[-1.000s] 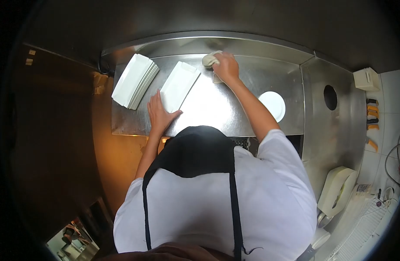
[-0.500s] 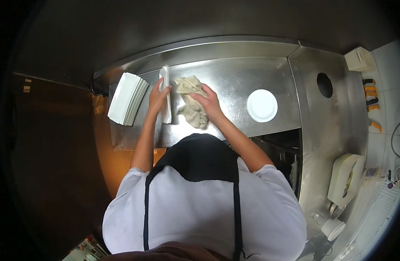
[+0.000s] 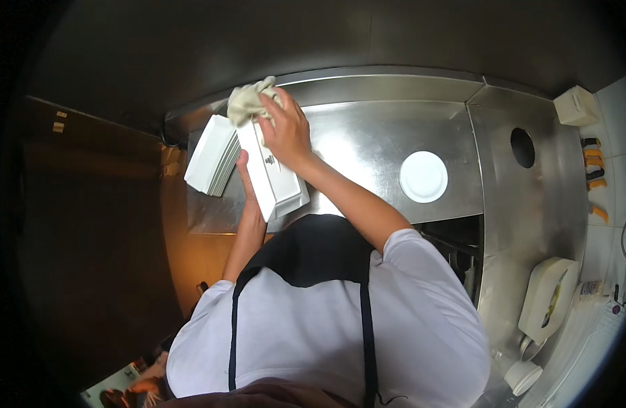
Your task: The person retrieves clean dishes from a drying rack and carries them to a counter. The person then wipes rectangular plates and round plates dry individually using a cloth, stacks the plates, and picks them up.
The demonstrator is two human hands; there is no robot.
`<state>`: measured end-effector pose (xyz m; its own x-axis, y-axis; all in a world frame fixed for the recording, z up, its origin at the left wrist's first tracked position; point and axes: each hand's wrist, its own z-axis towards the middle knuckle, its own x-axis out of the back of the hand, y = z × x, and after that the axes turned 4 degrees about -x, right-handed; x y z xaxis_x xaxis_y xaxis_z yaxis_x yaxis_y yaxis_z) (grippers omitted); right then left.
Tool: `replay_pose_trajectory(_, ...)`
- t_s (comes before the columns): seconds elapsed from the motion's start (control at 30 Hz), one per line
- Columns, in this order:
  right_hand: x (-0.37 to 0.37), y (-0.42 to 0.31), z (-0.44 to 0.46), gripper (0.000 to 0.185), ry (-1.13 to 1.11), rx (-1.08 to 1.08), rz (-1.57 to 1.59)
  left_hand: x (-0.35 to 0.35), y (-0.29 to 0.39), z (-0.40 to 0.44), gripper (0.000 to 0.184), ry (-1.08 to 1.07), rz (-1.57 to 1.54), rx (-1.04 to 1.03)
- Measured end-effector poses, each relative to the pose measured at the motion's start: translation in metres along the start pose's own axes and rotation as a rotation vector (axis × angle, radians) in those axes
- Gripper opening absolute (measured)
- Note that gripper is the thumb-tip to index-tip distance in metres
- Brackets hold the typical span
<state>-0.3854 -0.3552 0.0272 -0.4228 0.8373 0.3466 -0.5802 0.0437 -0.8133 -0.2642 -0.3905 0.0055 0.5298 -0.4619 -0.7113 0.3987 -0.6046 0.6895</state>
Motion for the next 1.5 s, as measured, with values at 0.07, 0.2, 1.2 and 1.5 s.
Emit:
replay_pose_trajectory(0.07, -0.012, -0.004, -0.006, 0.055, -0.029, -0.043, 0.024, 0.000, 0.010, -0.002, 0.077, 0.070, 0.019, -0.067)
replay_pose_trajectory(0.2, -0.005, -0.036, -0.057, 0.051, -0.194, 0.146, -0.100, 0.043, 0.033, 0.011, 0.087, 0.001, -0.247, -0.142)
replay_pose_trajectory(1.2, 0.246, -0.213, -0.016, 0.037, -0.339, 1.108, 0.797, 0.190, 0.135, 0.100, 0.073, -0.023, 2.156, -0.453)
replay_pose_trajectory(1.5, 0.260, -0.213, -0.039, 0.049, -0.035, 1.063, 0.896, 0.176, 0.127, 0.085, 0.072, -0.044, 2.196, -0.827)
